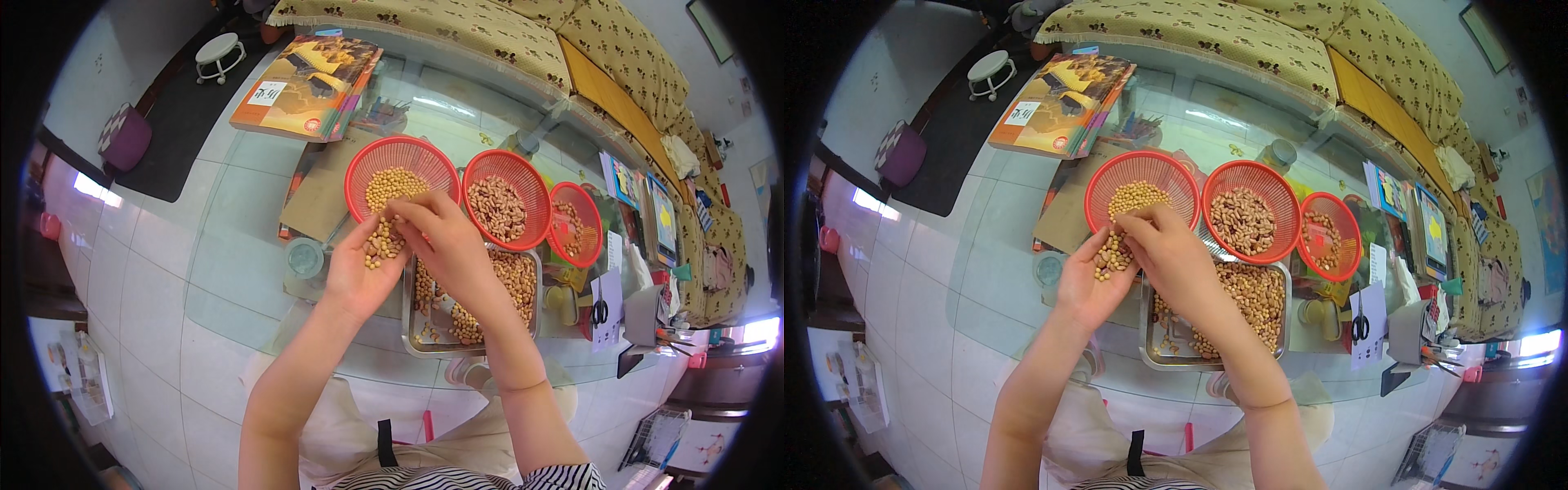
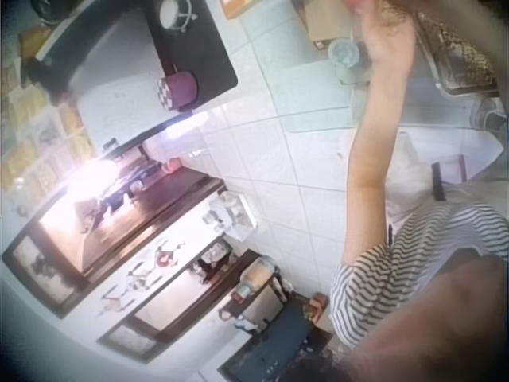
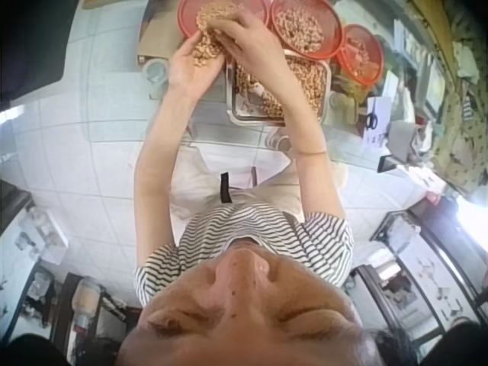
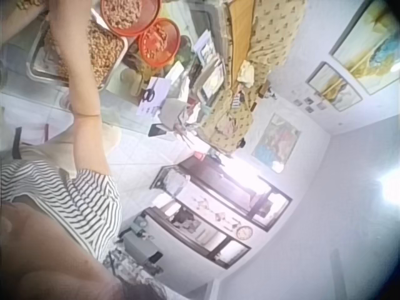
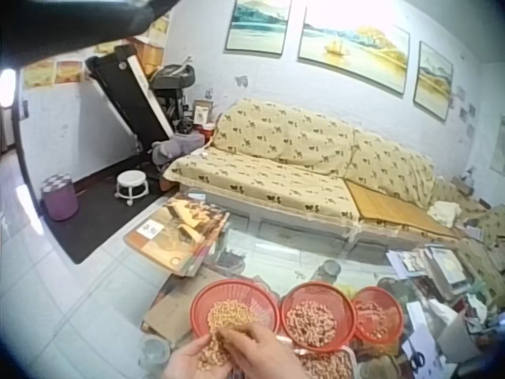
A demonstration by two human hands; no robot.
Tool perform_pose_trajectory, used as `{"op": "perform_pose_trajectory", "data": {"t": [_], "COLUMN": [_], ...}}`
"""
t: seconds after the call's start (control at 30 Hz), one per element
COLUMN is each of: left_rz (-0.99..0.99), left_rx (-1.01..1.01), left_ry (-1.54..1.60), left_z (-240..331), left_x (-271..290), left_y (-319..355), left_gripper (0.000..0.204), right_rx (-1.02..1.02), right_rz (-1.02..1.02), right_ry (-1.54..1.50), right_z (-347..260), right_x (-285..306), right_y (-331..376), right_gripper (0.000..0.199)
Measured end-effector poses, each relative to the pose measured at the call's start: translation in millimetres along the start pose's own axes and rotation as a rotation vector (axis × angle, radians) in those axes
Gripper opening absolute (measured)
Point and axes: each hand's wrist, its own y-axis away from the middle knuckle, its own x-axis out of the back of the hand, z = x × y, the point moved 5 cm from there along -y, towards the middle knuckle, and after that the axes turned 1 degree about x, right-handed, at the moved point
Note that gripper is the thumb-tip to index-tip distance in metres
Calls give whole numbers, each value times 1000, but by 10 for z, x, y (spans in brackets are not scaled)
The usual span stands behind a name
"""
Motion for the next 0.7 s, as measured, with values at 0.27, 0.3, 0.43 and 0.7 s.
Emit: {"op": "perform_pose_trajectory", "data": {"t": [0.27, 0.3, 0.43, 0.7], "left_rz": [-43, -39, -13, -46], "left_rx": [27, 25, 19, 28], "left_ry": [-17, -20, -25, -34], "left_z": [-26, -27, -29, -45], "left_x": [-13, -4, 38, -10], "left_y": [14, 11, 2, 5], "left_gripper": [35, 35, 34, 34], "right_rx": [40, 41, -3, 8], "right_rz": [-46, -43, -57, -54], "right_ry": [60, 46, 4, 25], "right_z": [-42, -45, -39, 25], "right_x": [-40, -44, -56, -44], "right_y": [12, 13, 19, 17], "right_gripper": [28, 27, 21, 16]}}
